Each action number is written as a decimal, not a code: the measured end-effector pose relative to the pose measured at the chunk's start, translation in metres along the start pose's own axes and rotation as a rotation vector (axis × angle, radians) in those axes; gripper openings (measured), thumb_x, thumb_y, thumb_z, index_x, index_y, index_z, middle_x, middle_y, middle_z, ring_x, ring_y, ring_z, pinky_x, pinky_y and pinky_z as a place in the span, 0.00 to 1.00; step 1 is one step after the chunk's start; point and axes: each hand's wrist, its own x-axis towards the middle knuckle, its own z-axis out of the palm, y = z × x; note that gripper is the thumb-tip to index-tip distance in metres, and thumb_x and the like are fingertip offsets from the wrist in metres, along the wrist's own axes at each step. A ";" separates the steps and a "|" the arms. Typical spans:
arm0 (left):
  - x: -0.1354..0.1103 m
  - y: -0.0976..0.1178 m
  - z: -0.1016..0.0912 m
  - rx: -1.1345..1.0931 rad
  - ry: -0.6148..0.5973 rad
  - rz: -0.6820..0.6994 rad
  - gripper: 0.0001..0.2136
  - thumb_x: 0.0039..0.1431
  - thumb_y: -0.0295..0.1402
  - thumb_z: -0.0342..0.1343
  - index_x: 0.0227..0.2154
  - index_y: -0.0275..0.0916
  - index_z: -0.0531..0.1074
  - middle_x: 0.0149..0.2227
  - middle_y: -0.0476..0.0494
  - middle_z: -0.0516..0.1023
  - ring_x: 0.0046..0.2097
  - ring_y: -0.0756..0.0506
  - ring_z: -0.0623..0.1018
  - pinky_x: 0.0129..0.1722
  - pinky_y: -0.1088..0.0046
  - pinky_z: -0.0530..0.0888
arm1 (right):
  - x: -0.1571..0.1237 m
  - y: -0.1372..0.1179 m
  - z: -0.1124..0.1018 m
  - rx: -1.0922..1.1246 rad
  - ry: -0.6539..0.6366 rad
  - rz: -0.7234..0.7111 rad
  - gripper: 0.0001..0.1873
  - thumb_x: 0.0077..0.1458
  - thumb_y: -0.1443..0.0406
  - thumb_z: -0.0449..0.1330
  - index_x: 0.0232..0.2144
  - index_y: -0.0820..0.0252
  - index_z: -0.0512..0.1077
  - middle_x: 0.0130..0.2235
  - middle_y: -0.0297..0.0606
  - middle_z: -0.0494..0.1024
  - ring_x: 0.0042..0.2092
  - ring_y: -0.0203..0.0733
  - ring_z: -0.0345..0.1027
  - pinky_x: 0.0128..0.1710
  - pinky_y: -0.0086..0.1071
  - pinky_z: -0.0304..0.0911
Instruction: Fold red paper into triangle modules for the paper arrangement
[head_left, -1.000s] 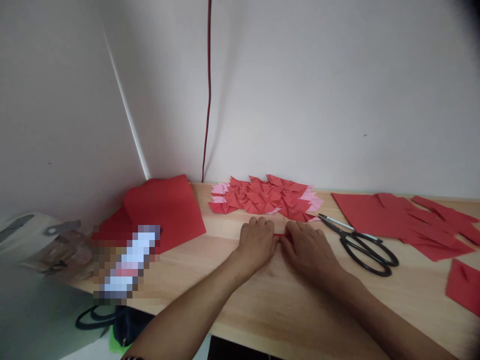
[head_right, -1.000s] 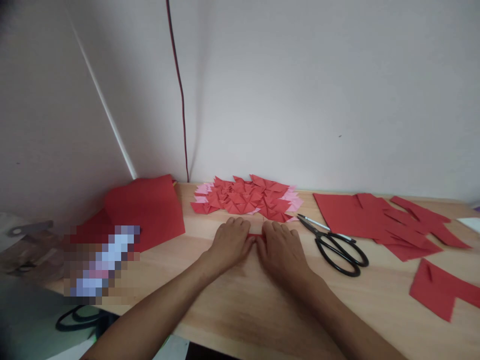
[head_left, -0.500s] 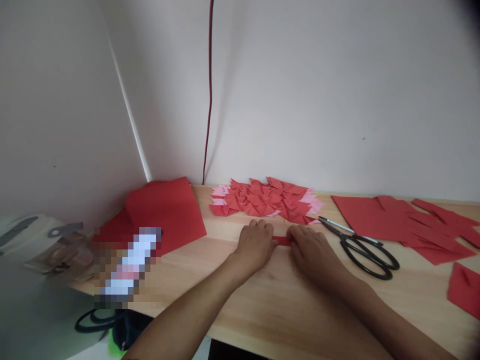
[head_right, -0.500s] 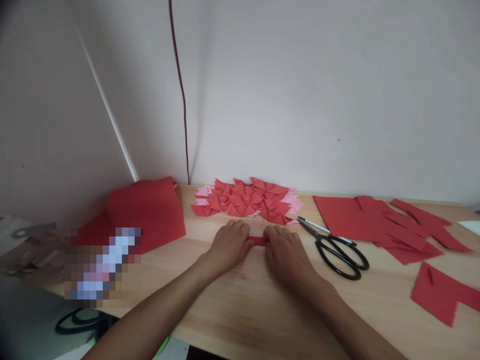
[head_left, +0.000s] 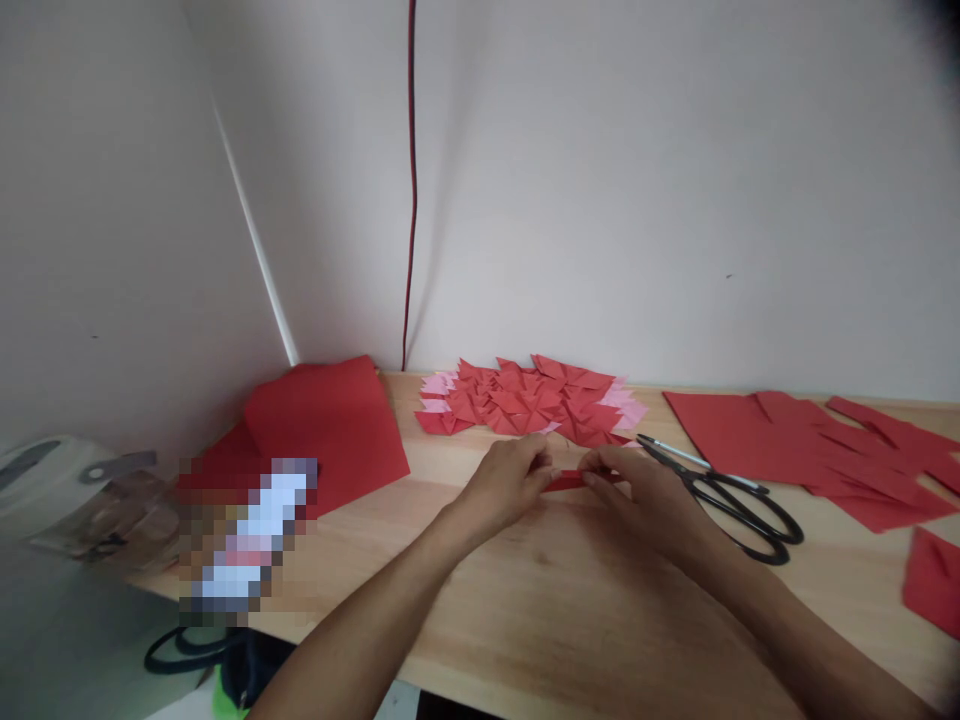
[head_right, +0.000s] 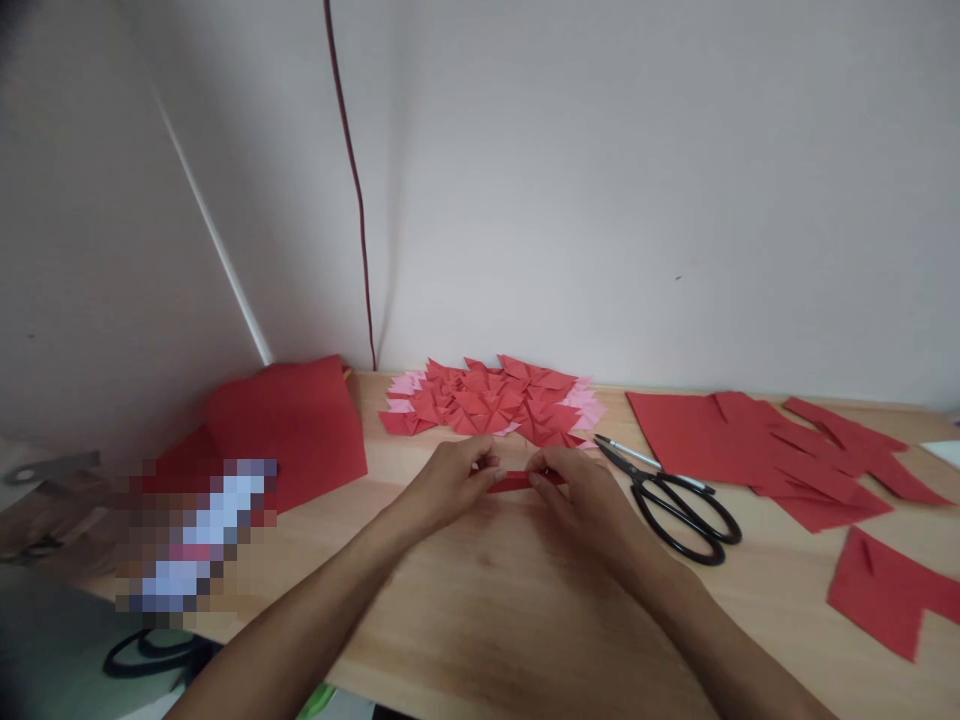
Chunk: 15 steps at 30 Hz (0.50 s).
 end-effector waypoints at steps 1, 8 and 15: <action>0.000 0.000 -0.001 -0.066 -0.001 -0.007 0.03 0.56 0.30 0.51 0.29 0.38 0.68 0.28 0.51 0.73 0.31 0.50 0.71 0.31 0.75 0.64 | 0.000 -0.001 -0.001 0.038 -0.029 0.028 0.08 0.57 0.64 0.51 0.30 0.56 0.69 0.32 0.36 0.76 0.34 0.41 0.67 0.35 0.33 0.59; -0.003 -0.002 -0.001 -0.298 -0.136 0.004 0.10 0.57 0.35 0.51 0.33 0.37 0.76 0.33 0.47 0.78 0.35 0.48 0.75 0.32 0.77 0.66 | -0.003 -0.013 -0.004 0.126 -0.113 0.070 0.09 0.55 0.64 0.51 0.26 0.56 0.69 0.26 0.32 0.73 0.30 0.38 0.64 0.29 0.30 0.56; -0.003 0.000 0.007 -0.180 -0.145 -0.095 0.08 0.49 0.32 0.55 0.29 0.36 0.78 0.28 0.47 0.78 0.31 0.48 0.75 0.28 0.77 0.65 | -0.005 -0.017 0.004 0.033 -0.128 0.049 0.09 0.53 0.67 0.52 0.26 0.57 0.72 0.26 0.32 0.75 0.28 0.38 0.65 0.28 0.31 0.54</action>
